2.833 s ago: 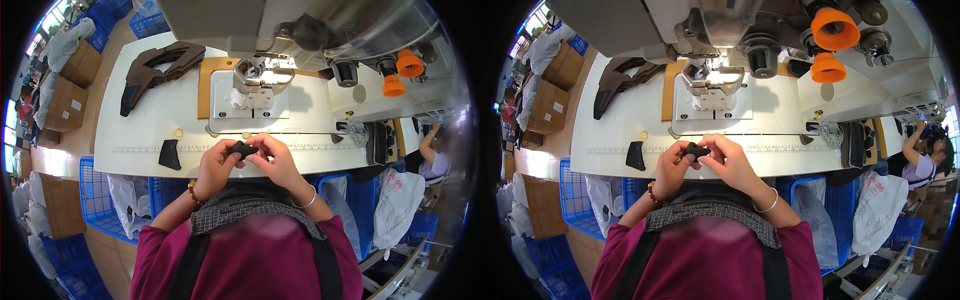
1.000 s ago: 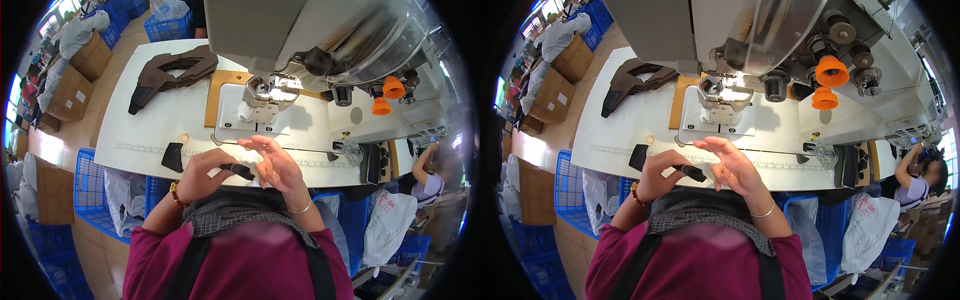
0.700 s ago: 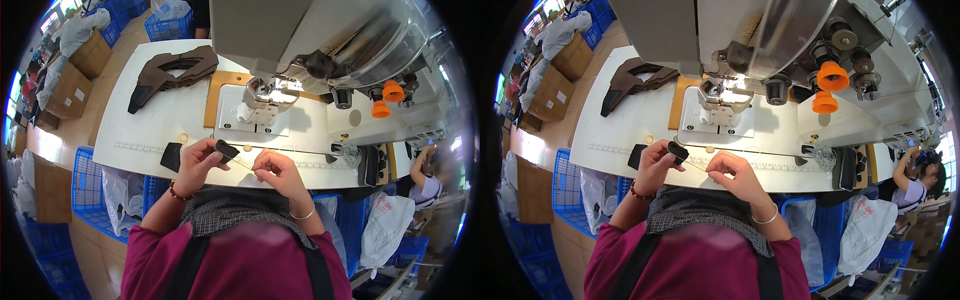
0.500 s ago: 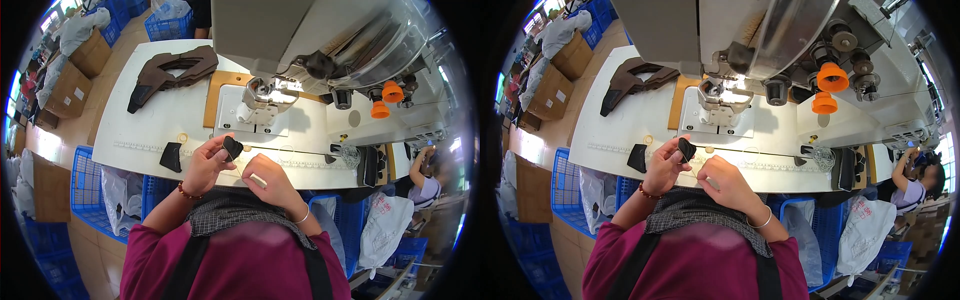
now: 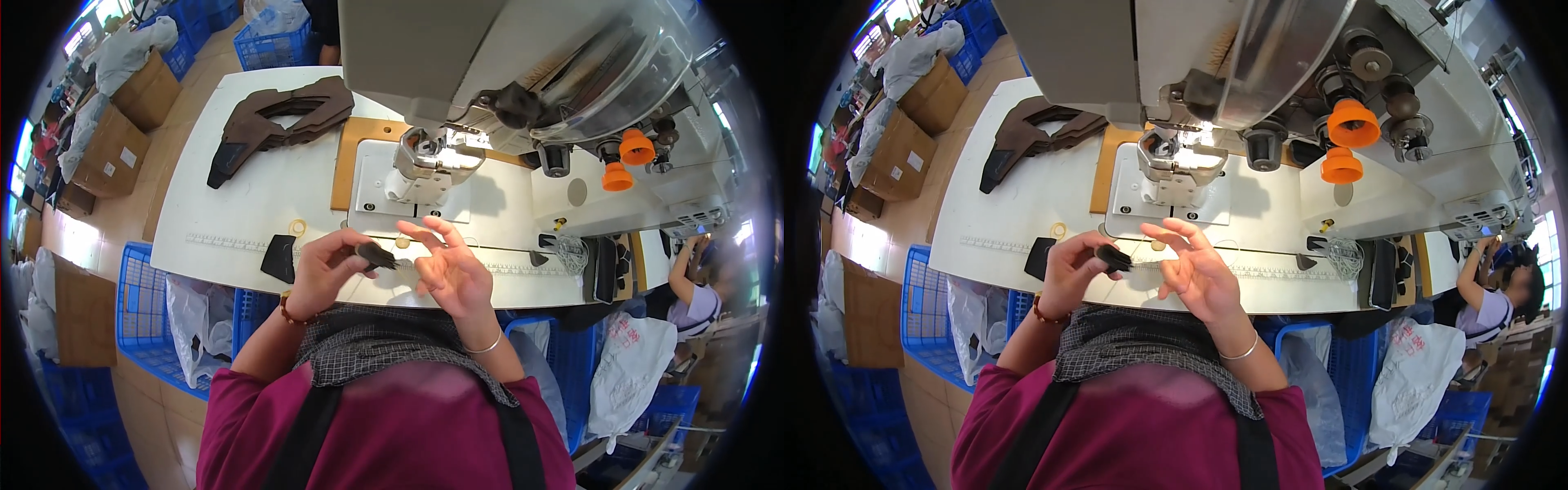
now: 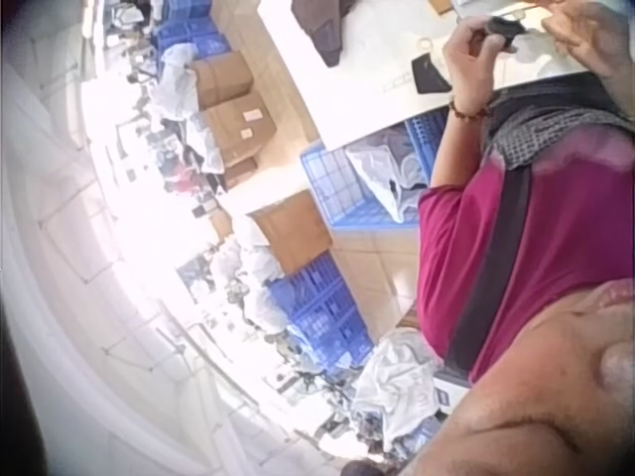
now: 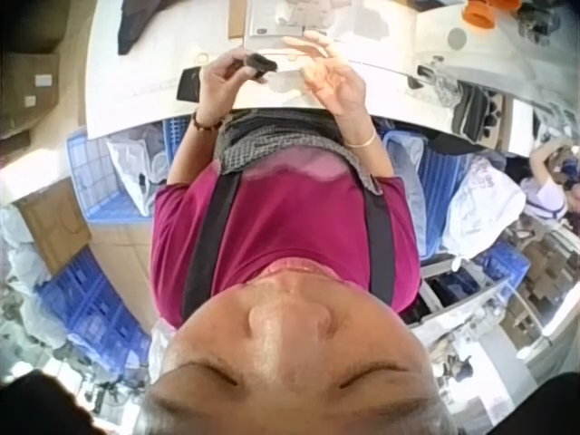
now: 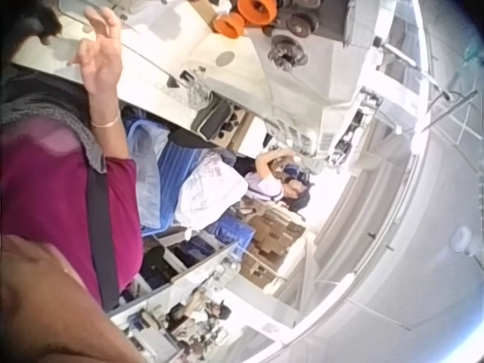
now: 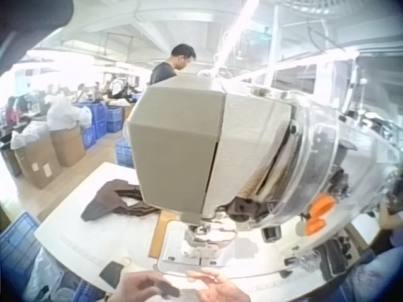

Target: Stitch small black shoe components together using a sewing machine.

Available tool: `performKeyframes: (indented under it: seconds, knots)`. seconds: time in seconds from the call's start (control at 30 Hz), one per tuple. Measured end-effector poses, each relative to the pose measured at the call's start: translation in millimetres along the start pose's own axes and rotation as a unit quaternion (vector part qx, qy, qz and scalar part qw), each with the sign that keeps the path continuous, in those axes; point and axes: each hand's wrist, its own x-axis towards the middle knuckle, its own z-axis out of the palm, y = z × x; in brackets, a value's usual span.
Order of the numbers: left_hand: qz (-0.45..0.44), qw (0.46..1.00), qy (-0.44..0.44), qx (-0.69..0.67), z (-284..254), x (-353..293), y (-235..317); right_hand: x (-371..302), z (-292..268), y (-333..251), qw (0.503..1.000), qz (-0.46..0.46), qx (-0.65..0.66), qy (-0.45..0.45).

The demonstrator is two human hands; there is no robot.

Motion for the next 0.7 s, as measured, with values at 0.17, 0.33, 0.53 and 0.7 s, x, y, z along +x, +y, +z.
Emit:
performKeyframes:
  seconds: [0.17,0.33,0.53,0.7]
  knots:
    - [0.150,0.807,-0.060,0.568,17,-1,12,-6,33,0,0.862,0.051,-0.503,-0.040]
    - [0.117,0.830,0.037,0.543,22,0,3,-9,38,16,0.671,-0.114,-0.723,-0.118]
    - [-0.067,0.983,0.115,0.124,14,12,-5,-13,17,20,0.583,-0.169,-0.794,-0.035]
    - [-0.107,0.986,0.120,-0.048,3,7,-7,-11,5,19,0.727,-0.186,-0.660,-0.032]
